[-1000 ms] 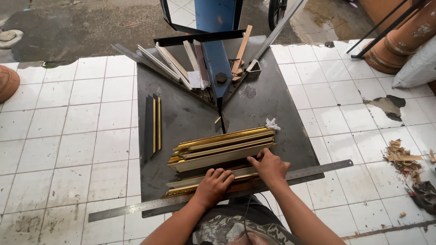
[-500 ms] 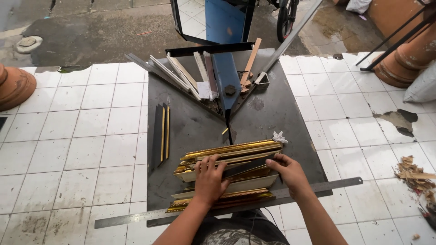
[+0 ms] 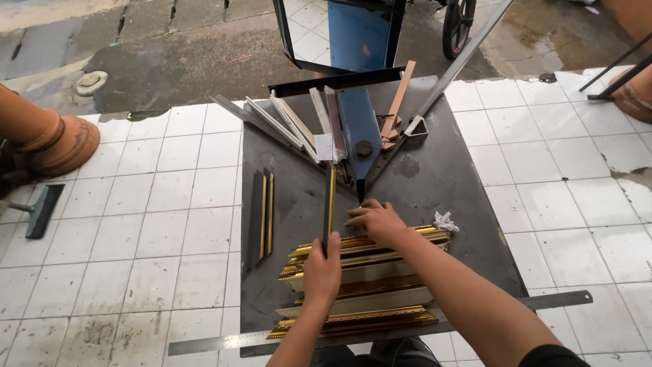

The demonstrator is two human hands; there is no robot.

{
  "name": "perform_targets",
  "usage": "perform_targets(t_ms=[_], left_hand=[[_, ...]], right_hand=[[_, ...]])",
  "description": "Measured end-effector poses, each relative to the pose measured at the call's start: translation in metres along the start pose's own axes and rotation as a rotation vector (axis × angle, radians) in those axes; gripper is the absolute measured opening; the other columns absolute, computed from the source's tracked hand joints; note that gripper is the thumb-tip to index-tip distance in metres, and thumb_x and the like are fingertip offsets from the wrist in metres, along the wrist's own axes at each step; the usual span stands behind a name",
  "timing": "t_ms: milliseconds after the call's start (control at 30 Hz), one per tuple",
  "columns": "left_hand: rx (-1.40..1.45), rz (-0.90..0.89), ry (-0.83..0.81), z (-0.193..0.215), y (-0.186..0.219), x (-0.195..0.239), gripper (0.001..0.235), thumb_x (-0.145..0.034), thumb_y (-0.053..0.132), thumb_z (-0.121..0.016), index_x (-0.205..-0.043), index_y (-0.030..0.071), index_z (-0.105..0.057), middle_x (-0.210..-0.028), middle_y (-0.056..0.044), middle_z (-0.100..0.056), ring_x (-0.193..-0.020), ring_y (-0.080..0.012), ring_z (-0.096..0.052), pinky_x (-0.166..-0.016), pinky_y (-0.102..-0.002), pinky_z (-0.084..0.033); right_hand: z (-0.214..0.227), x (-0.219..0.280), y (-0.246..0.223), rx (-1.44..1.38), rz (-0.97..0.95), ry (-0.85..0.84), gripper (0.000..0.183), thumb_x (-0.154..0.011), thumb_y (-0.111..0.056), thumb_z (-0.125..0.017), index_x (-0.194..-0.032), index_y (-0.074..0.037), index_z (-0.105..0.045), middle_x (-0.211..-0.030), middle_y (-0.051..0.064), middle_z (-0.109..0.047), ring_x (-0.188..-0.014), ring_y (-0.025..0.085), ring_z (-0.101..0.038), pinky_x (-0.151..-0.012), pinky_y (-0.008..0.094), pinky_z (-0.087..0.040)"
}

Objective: Measuring and aligning decorative frame moldings on a miter cutting machine for precise sizing.

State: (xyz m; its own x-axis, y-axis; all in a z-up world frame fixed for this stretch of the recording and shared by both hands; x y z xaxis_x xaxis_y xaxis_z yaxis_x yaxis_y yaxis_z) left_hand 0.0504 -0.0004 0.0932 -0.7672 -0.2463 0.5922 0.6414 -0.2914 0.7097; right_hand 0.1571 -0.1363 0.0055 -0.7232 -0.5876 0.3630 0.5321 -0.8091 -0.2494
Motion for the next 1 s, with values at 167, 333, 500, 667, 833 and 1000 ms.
perform_targets(t_ms=[167, 333, 500, 667, 833, 1000], left_hand=[[0.008, -0.103, -0.049, -0.028, 0.019, 0.007, 0.041, -0.085, 0.05, -0.035, -0.088, 0.012, -0.051, -0.07, -0.002, -0.051, -0.064, -0.0163, -0.049, -0.059, -0.031, -0.036], [-0.054, -0.113, -0.159, -0.08, 0.042, -0.001, 0.039, -0.087, 0.049, -0.033, -0.082, 0.013, -0.048, -0.058, 0.0, -0.039, -0.05, -0.0128, -0.038, -0.051, -0.03, -0.028], [-0.124, -0.068, -0.295, -0.146, 0.068, -0.013, 0.074, -0.08, 0.057, -0.031, -0.134, 0.006, -0.028, -0.136, -0.011, -0.036, -0.127, -0.0259, -0.033, -0.101, -0.037, -0.029], [-0.218, -0.135, -0.338, -0.192, 0.102, -0.03, 0.045, -0.085, 0.052, -0.032, -0.09, 0.01, -0.048, -0.068, -0.005, -0.05, -0.063, -0.0184, -0.05, -0.061, -0.031, -0.036], [-0.227, -0.096, -0.33, -0.231, 0.116, -0.067, 0.069, -0.08, 0.057, -0.031, -0.129, 0.008, -0.036, -0.125, -0.013, -0.049, -0.117, -0.0299, -0.045, -0.093, -0.037, -0.036], [-0.16, -0.228, -0.372, -0.268, 0.136, -0.114, 0.033, -0.089, 0.043, -0.035, -0.087, 0.01, -0.04, -0.063, 0.0, -0.034, -0.051, -0.0121, -0.033, -0.05, -0.032, -0.028]], right_hand=[[0.003, 0.026, 0.069, 0.092, -0.113, 0.096, 0.03, -0.084, -0.017, -0.045, -0.106, -0.031, -0.06, -0.114, -0.006, -0.052, -0.101, 0.024, -0.039, -0.071, 0.041, -0.035], [-0.014, 0.083, 0.142, -0.08, -0.326, 0.411, 0.021, -0.084, -0.032, -0.05, -0.103, -0.03, -0.059, -0.099, -0.003, -0.057, -0.093, 0.024, -0.045, -0.072, 0.039, -0.036], [-0.011, 0.123, 0.151, -0.019, -0.153, 0.125, 0.046, -0.08, -0.011, -0.048, -0.117, -0.039, -0.051, -0.133, -0.001, -0.036, -0.114, 0.027, -0.035, -0.07, 0.045, -0.04], [-0.049, 0.132, 0.195, 0.114, -0.079, 0.454, 0.025, -0.069, -0.023, -0.064, -0.092, -0.031, -0.056, -0.099, 0.001, -0.049, -0.083, 0.026, -0.045, -0.055, 0.039, -0.043], [-0.044, 0.135, 0.228, -0.107, -0.42, 0.521, 0.016, -0.067, -0.025, -0.056, -0.083, -0.022, -0.056, -0.089, 0.002, -0.052, -0.083, 0.026, -0.047, -0.046, 0.041, -0.049], [-0.044, 0.129, 0.306, -1.49, -1.053, 0.89, 0.014, -0.065, -0.016, -0.031, -0.064, -0.012, -0.044, -0.068, 0.003, -0.049, -0.055, 0.014, -0.032, -0.046, 0.029, -0.02]])
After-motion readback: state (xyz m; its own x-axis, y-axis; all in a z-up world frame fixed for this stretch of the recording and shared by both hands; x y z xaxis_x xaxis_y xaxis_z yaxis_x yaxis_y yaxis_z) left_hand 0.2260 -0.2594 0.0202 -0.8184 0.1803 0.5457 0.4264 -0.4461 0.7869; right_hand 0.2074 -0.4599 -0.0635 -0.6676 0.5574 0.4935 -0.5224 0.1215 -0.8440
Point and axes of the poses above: each hand's wrist, its own x-axis away from the middle knuckle, its own z-axis out of the back of the hand, y = z × x, the point moved 2 cm from there along -x, towards the middle knuckle
